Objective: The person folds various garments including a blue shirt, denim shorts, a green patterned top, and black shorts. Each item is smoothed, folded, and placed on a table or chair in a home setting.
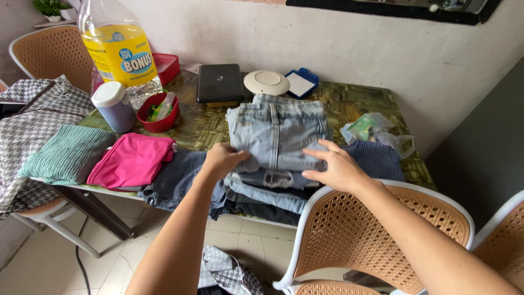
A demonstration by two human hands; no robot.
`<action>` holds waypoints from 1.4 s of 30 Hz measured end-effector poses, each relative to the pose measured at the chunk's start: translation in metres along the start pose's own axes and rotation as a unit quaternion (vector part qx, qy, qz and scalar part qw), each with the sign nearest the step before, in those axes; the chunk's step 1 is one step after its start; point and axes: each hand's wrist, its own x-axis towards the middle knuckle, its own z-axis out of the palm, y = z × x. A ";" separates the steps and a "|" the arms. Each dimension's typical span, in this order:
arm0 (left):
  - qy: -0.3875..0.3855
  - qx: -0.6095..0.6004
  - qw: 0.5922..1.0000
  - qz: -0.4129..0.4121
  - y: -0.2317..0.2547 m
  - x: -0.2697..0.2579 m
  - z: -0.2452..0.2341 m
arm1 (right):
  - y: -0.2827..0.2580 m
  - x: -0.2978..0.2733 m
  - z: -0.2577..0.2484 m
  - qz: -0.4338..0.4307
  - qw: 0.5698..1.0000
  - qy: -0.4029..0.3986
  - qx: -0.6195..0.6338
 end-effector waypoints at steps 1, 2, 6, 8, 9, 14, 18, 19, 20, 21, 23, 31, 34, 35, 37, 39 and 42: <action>0.000 0.028 1.000 0.011 0.000 0.001 0.000 | 0.000 0.003 0.001 -0.004 1.000 0.001 0.002; -0.001 0.057 0.998 0.022 0.002 0.004 0.000 | 0.000 0.006 0.001 -0.007 1.000 0.002 0.004; -0.017 0.086 0.996 -0.013 0.016 0.013 -0.005 | 0.008 0.013 -0.004 0.006 1.000 0.003 0.006; -0.021 0.087 0.996 -0.016 0.020 0.010 -0.009 | 0.010 0.011 -0.005 -0.005 1.000 0.010 0.022; -0.020 0.087 0.996 -0.016 0.023 0.009 -0.011 | 0.010 0.012 -0.006 -0.002 1.000 0.012 0.021; -0.022 0.055 0.998 -0.030 0.036 0.006 -0.012 | 0.002 0.015 -0.010 0.006 0.999 0.028 0.023; -0.007 0.050 0.998 -0.044 0.045 0.009 -0.013 | 0.001 0.018 -0.016 0.030 0.999 0.015 0.009; -0.004 0.038 0.998 -0.040 0.045 0.007 -0.013 | 0.002 0.017 -0.016 0.031 0.999 0.012 0.007; -0.001 0.026 0.999 -0.036 0.045 0.005 -0.012 | 0.003 0.016 -0.015 0.033 0.999 0.008 0.005; 0.005 0.013 0.999 -0.028 0.047 0.005 -0.013 | 0.004 0.017 -0.016 0.024 1.000 0.007 0.008; 0.004 -0.009 1.000 -0.026 0.049 0.002 -0.012 | 0.007 0.017 -0.016 0.007 1.000 0.003 0.014; 0.006 -0.029 0.999 -0.030 0.052 -0.001 -0.006 | 0.013 0.019 -0.011 0.008 1.000 0.006 0.014; 0.008 -0.038 0.999 -0.030 0.053 -0.002 -0.005 | 0.014 0.015 -0.013 0.009 1.000 0.013 0.015; 0.012 -0.041 0.999 -0.028 0.052 -0.003 -0.005 | 0.013 0.014 -0.013 0.006 1.000 0.016 0.017; 0.022 -0.047 0.998 -0.028 0.051 -0.006 -0.007 | 0.013 0.010 -0.016 0.006 0.999 0.014 0.030; 0.031 -0.052 0.998 -0.035 0.048 -0.011 -0.007 | 0.014 0.004 -0.018 0.013 0.999 0.015 0.039; 0.081 -0.103 0.991 0.009 0.038 -0.028 -0.005 | 0.016 -0.008 -0.017 0.012 0.998 0.035 0.041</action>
